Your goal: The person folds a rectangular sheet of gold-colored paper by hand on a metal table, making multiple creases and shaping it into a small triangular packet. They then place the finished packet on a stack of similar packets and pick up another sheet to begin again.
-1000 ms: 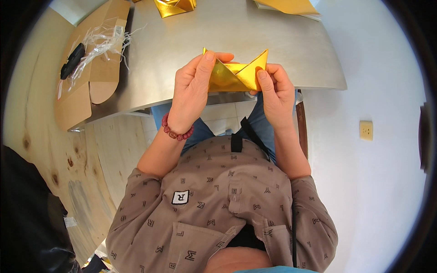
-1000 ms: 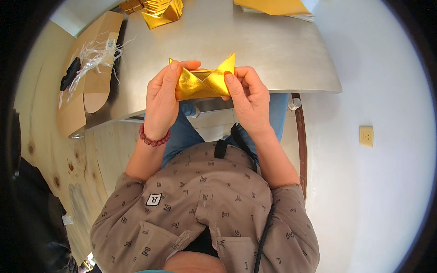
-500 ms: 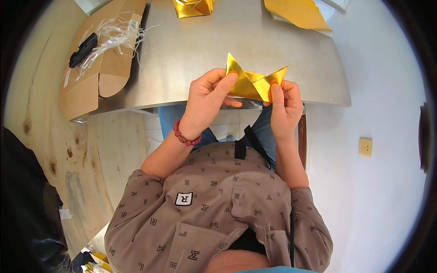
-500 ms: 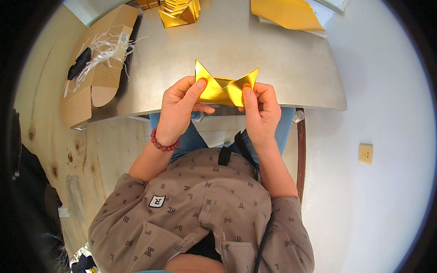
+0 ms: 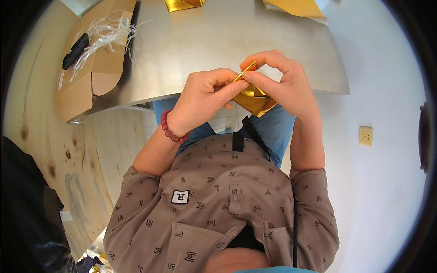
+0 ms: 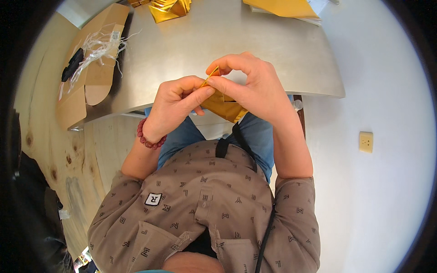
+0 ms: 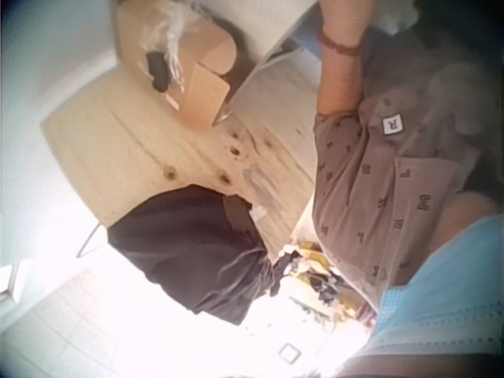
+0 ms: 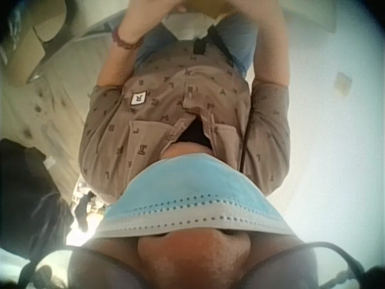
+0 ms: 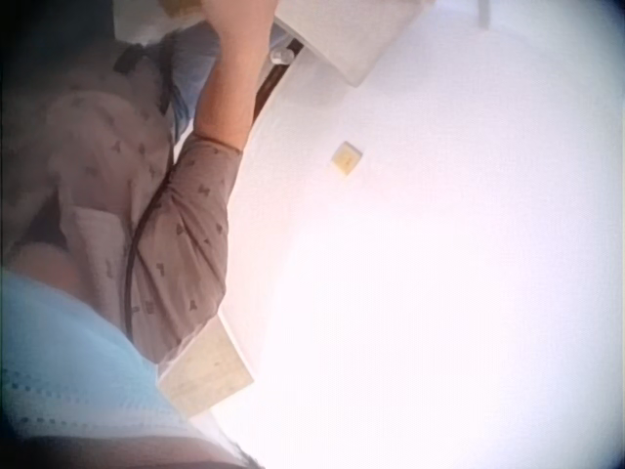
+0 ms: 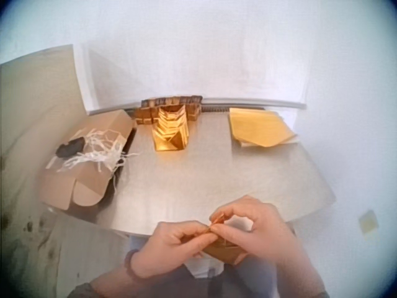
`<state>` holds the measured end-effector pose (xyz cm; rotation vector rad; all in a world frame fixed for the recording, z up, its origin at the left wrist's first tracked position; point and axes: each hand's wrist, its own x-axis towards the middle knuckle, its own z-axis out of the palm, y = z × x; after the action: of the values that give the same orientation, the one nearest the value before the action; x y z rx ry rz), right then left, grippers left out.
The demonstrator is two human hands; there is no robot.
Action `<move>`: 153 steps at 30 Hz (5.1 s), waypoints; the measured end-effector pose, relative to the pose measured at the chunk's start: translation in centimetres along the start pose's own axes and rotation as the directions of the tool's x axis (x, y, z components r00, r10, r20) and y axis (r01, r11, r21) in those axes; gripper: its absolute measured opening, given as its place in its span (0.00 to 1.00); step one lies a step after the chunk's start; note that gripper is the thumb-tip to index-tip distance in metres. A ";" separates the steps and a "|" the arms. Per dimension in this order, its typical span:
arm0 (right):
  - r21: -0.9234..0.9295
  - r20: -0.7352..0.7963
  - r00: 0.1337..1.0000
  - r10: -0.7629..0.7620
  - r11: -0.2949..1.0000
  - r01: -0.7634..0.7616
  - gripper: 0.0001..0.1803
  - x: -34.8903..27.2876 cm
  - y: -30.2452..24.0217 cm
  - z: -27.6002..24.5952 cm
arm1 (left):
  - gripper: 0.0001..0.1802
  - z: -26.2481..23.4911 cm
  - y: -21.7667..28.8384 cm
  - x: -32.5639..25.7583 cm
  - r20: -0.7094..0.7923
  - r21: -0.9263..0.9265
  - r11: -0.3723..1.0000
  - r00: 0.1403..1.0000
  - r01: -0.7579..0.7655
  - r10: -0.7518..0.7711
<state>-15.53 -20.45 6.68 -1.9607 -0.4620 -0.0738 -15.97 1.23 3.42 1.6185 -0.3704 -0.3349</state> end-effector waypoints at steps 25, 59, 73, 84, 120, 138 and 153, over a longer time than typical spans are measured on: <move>0.264 0.223 0.935 0.276 0.906 -0.331 0.11 1.4 2.9 -1.5 | 0.11 1.8 -1.6 0.0 -0.088 0.119 0.986 0.988 -0.117 0.128; 0.465 -0.397 0.903 0.167 0.884 0.041 0.10 -4.1 5.3 5.0 | 0.20 1.7 -3.0 1.6 -0.115 -0.560 0.829 0.991 -0.004 -0.073; 0.556 -0.390 0.907 0.158 0.825 0.095 0.11 -4.4 4.4 4.5 | 0.16 4.4 -4.1 1.0 0.110 -0.583 0.810 0.994 0.062 0.002; 0.521 -0.375 0.909 0.182 0.853 0.044 0.13 -4.5 3.5 3.7 | 0.11 4.4 -3.6 1.0 0.117 -0.518 0.849 0.992 0.103 -0.049; 0.594 -0.176 0.969 0.174 0.804 -0.036 0.18 -1.7 4.5 2.0 | 0.12 3.1 -4.1 1.5 0.547 -0.715 0.034 0.529 0.698 0.649; 0.408 -0.066 0.980 0.188 0.901 -0.145 0.09 5.4 6.4 -0.3 | 0.39 -0.4 -6.3 -1.2 0.515 -0.847 0.305 0.815 0.435 0.267; 0.240 0.002 0.977 0.215 0.948 -0.209 0.11 21.8 13.1 3.8 | 0.14 -10.4 -1.8 7.5 -0.177 0.088 0.993 0.982 0.076 -0.060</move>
<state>8.60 -15.49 -0.73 -1.7584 -0.2291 0.0917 -4.65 7.42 2.50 1.7416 -0.2001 -0.2281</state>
